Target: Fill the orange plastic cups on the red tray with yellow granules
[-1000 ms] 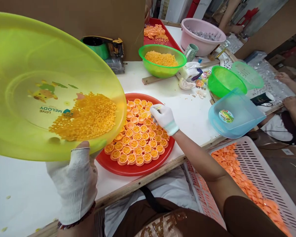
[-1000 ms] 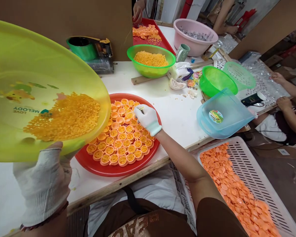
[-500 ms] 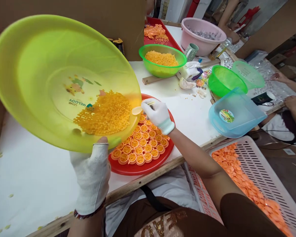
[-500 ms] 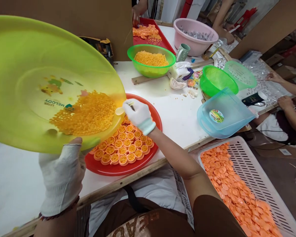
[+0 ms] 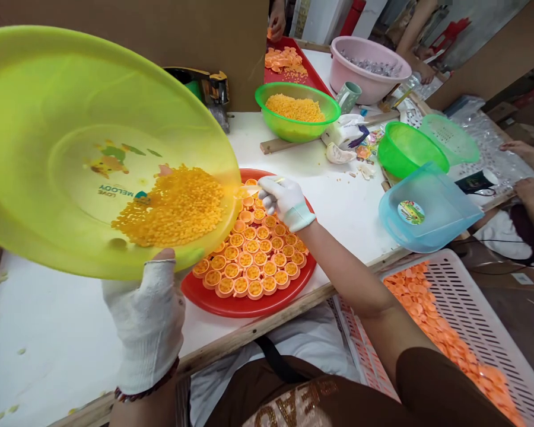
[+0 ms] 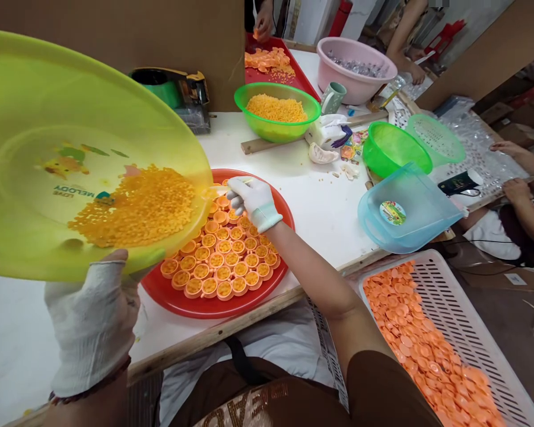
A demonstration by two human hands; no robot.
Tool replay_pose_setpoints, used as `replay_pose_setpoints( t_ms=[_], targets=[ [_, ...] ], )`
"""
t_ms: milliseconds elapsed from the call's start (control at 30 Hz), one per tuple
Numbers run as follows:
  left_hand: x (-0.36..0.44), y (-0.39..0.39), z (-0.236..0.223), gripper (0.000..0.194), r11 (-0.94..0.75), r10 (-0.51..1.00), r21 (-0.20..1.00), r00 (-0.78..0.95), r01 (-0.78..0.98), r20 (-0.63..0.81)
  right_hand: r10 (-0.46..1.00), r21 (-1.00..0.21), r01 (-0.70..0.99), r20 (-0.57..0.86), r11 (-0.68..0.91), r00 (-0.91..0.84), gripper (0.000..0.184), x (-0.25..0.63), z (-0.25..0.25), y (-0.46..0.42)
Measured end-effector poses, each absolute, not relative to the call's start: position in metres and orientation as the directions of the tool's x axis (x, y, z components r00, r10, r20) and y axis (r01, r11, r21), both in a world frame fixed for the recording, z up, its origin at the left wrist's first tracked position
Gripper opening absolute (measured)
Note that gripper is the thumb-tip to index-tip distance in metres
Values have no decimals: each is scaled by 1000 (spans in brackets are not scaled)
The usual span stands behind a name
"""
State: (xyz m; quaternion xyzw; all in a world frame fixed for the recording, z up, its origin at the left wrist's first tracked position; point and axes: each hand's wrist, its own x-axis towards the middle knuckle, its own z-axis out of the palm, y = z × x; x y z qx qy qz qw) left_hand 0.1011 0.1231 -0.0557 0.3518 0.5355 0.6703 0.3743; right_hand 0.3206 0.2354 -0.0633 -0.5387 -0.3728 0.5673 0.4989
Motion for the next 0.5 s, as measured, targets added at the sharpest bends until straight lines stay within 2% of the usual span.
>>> replay_pose_setpoints(
  t_ms=[67, 167, 233, 333, 400, 500],
  targets=[
    [99, 122, -54, 58, -167, 853, 974, -517, -152, 66, 963, -969, -122, -230, -214, 138, 12, 329, -65, 241],
    [95, 121, -52, 50, -184, 838, 977, -536, -105, 101, 971, -986, 72, -132, -149, 201, 11, 337, -74, 245],
    [94, 121, -52, 45, -181, 843, 979, -528, -95, 105, 982, -961, 273, 20, -32, 189, 14, 339, -82, 245],
    [93, 121, -53, 47, -165, 841, 980, -535, -112, 80, 965, -825, 534, 257, 186, 60, 19, 340, -90, 243],
    [94, 121, -55, 54, -162, 833, 980, -548, -115, 73, 944, -749, 609, 329, 260, 2, 21, 340, -90, 241],
    [97, 122, -58, 59, -164, 834, 980, -546, -110, 78, 922, -758, 588, 384, 282, 53, 21, 337, -82, 238]
  ],
)
